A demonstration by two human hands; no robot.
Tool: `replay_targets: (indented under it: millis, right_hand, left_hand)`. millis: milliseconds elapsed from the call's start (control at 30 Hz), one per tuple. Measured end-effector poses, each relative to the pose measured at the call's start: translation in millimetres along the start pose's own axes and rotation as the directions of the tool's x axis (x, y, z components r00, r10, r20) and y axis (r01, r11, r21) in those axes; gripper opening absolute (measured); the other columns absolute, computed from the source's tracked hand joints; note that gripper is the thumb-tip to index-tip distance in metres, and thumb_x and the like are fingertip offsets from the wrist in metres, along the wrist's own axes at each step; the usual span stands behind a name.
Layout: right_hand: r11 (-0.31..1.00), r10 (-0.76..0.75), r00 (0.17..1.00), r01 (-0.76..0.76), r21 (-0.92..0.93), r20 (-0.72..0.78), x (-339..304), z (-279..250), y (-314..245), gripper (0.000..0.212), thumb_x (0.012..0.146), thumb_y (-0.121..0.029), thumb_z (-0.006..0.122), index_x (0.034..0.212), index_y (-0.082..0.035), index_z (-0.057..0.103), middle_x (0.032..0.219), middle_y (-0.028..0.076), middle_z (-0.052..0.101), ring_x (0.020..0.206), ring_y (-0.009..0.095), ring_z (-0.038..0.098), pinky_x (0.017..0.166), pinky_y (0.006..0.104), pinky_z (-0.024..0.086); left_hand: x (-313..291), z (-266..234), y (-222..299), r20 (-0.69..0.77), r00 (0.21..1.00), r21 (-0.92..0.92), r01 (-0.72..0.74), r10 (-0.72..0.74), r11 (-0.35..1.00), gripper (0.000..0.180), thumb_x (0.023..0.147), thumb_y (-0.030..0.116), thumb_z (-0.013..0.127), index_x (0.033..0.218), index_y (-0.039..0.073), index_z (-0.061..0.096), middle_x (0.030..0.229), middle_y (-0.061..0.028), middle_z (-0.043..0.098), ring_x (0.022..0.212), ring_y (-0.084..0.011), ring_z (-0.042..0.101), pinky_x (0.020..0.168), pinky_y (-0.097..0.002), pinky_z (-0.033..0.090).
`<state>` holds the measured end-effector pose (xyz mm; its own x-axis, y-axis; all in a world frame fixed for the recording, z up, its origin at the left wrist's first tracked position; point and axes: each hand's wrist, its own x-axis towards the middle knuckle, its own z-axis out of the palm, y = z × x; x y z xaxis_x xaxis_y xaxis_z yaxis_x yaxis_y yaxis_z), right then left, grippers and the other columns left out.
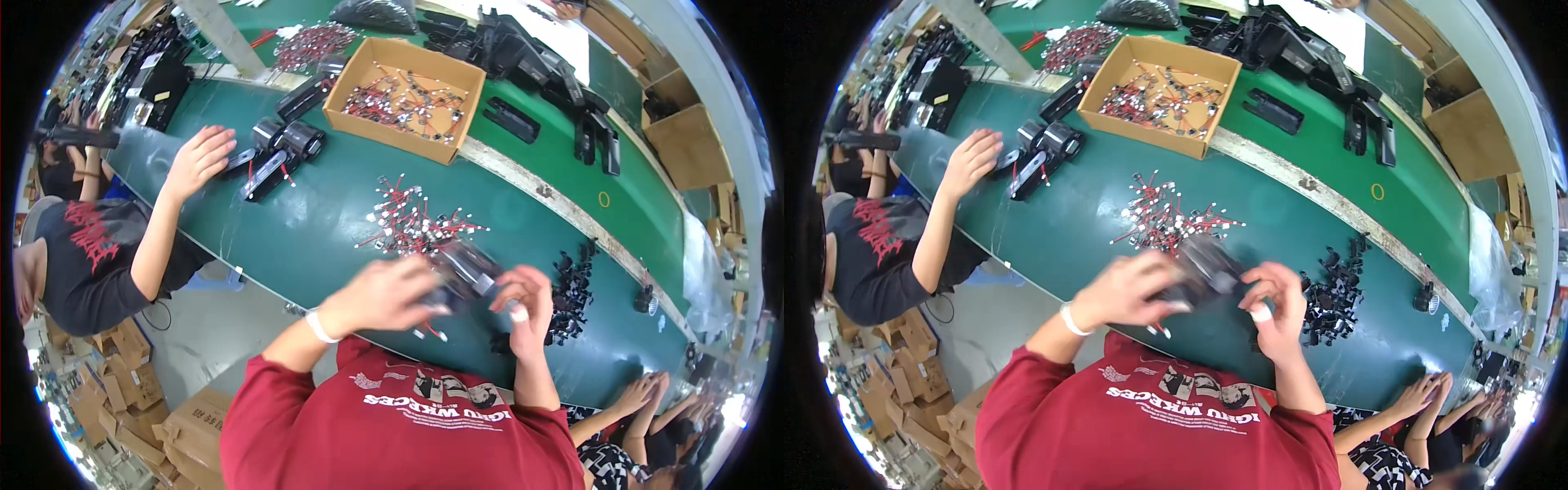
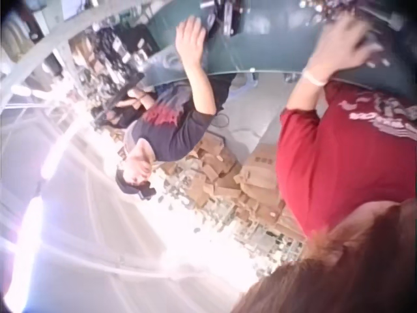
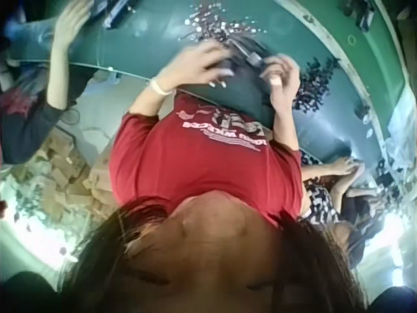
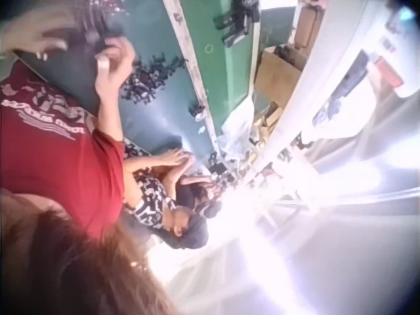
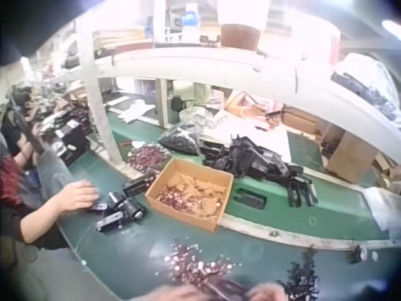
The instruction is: Assembling handheld electronic controllers by connecting internal wires and snapping plastic casing components together.
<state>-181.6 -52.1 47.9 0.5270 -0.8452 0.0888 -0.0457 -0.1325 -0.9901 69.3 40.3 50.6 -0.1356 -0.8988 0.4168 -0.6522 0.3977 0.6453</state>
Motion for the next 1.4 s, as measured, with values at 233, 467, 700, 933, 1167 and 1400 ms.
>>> replay_targets:
  millis: [233, 467, 700, 933, 1167, 1400]
  right_hand:
    - [0.752, -0.215, 0.970, 0.238, -0.615, 0.112, 76, -26, -21, 0.011, 0.084, -0.009, 0.069, 0.084, -0.001, 0.063, 0.074, 0.010, 0.062, 0.063, 0.021, 0.061, 0.057, 0.0315, 0.049]
    - [0.232, -0.522, 0.828, 0.370, -0.900, 0.206, 241, -36, 57, 0.018, 0.080, -0.017, 0.069, 0.092, -0.004, 0.065, 0.116, 0.014, 0.059, 0.110, 0.034, 0.054, 0.096, 0.0465, 0.044]
    - [0.492, -0.375, 0.927, 0.186, -0.851, -0.014, 212, -56, 36, 0.015, 0.075, -0.016, 0.068, 0.084, -0.003, 0.068, 0.099, 0.018, 0.060, 0.097, 0.034, 0.058, 0.085, 0.0442, 0.050]
    - [0.681, -0.494, 0.857, 0.488, -0.546, 0.149, 81, -10, -44, 0.025, 0.071, -0.015, 0.074, 0.084, -0.005, 0.055, 0.106, 0.014, 0.055, 0.090, 0.032, 0.059, 0.074, 0.0403, 0.053]
    - [0.655, -0.425, 0.835, 0.550, -0.518, 0.349, 27, -37, -45, 0.038, 0.080, -0.031, 0.072, 0.106, -0.005, 0.061, 0.125, 0.017, 0.054, 0.107, 0.031, 0.058, 0.085, 0.0425, 0.051]
    - [0.298, -0.580, 0.439, -0.670, -0.680, -0.686, -4, -282, 43, 0.066, 0.075, -0.022, 0.072, 0.129, 0.005, 0.045, 0.133, 0.032, 0.044, 0.126, 0.045, 0.041, 0.106, 0.0483, 0.037]
  left_hand:
    - [-43, -72, -80, -0.258, 0.939, 0.417, 0.319, -0.226, 0.851, 0.032, 0.079, 0.016, 0.076, 0.103, 0.004, 0.058, 0.076, -0.0106, 0.059, 0.063, -0.0296, 0.060, 0.055, -0.0399, 0.047]
    - [-55, -116, -119, -0.183, 0.966, 0.672, 0.259, -0.184, 0.694, 0.033, 0.080, 0.013, 0.072, 0.108, 0.000, 0.060, 0.088, -0.0135, 0.057, 0.081, -0.0319, 0.056, 0.073, -0.0422, 0.048]
    - [-24, -85, -40, -0.377, 0.880, 0.537, 0.463, -0.290, 0.706, 0.052, 0.077, 0.008, 0.076, 0.125, 0.003, 0.055, 0.131, -0.0196, 0.050, 0.117, -0.0396, 0.051, 0.099, -0.0443, 0.043]
    - [37, 30, -10, -0.077, 0.919, -0.776, 0.188, -0.386, 0.602, 0.072, 0.094, 0.048, 0.055, 0.141, -0.002, 0.036, 0.135, -0.0185, 0.049, 0.123, -0.0281, 0.052, 0.100, -0.0413, 0.044]
    - [61, 81, 15, 0.232, 0.845, -0.970, 0.238, -0.483, -0.050, 0.074, 0.089, 0.059, 0.060, 0.135, 0.003, 0.043, 0.127, -0.0121, 0.052, 0.121, -0.0262, 0.051, 0.108, -0.0407, 0.038]
    - [64, 75, 6, 0.424, 0.855, -0.906, 0.395, -0.300, -0.155, 0.069, 0.090, 0.044, 0.054, 0.145, 0.009, 0.032, 0.100, -0.0140, 0.055, 0.084, -0.0288, 0.062, 0.067, -0.0397, 0.053]
